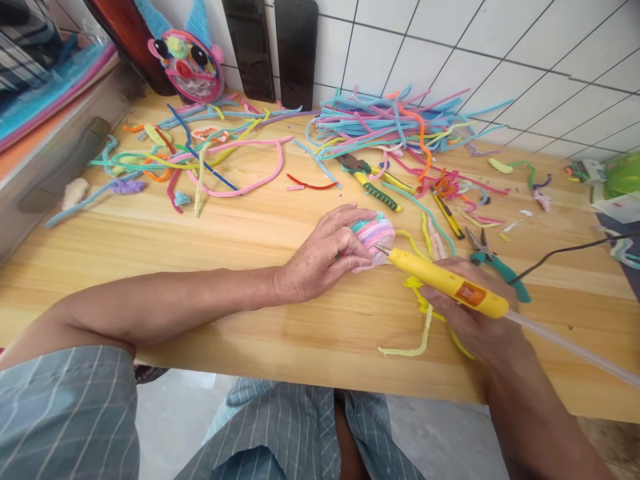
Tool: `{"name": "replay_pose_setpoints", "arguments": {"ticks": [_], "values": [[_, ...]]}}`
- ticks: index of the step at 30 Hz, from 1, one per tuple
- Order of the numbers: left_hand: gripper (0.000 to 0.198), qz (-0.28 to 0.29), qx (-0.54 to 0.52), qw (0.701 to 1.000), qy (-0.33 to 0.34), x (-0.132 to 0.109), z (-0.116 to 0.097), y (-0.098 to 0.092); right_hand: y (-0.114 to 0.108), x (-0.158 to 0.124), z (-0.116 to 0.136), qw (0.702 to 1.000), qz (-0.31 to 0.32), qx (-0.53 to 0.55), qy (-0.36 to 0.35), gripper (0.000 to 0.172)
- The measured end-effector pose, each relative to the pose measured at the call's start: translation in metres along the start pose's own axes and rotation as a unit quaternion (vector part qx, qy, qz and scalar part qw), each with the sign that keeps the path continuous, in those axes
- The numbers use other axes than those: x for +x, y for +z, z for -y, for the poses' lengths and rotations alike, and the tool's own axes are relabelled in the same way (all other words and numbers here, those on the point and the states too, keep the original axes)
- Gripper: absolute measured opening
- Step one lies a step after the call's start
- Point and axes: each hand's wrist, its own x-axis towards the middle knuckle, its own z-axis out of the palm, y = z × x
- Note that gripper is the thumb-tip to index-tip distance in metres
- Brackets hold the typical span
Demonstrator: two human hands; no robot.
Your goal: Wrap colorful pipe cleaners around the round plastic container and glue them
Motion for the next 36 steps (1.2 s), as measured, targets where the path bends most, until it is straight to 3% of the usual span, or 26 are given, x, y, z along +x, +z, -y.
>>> {"name": "replay_pose_setpoints", "arguments": {"ticks": [26, 30, 36], "values": [[0.018, -0.007, 0.003, 1.0, 0.0, -0.0008, -0.0008, -0.001, -0.0001, -0.0077, -0.0057, 0.999, -0.008, 0.01, 0.03, 0.012], [0.012, -0.022, -0.002, 1.0, 0.001, -0.0016, -0.0002, -0.0003, -0.0013, -0.0059, -0.0056, 1.0, -0.001, -0.004, -0.001, 0.014], [0.019, -0.009, -0.006, 1.0, -0.018, -0.0011, -0.0015, -0.001, 0.0013, -0.0018, -0.0009, 1.0, -0.014, -0.018, -0.01, 0.014]]}}
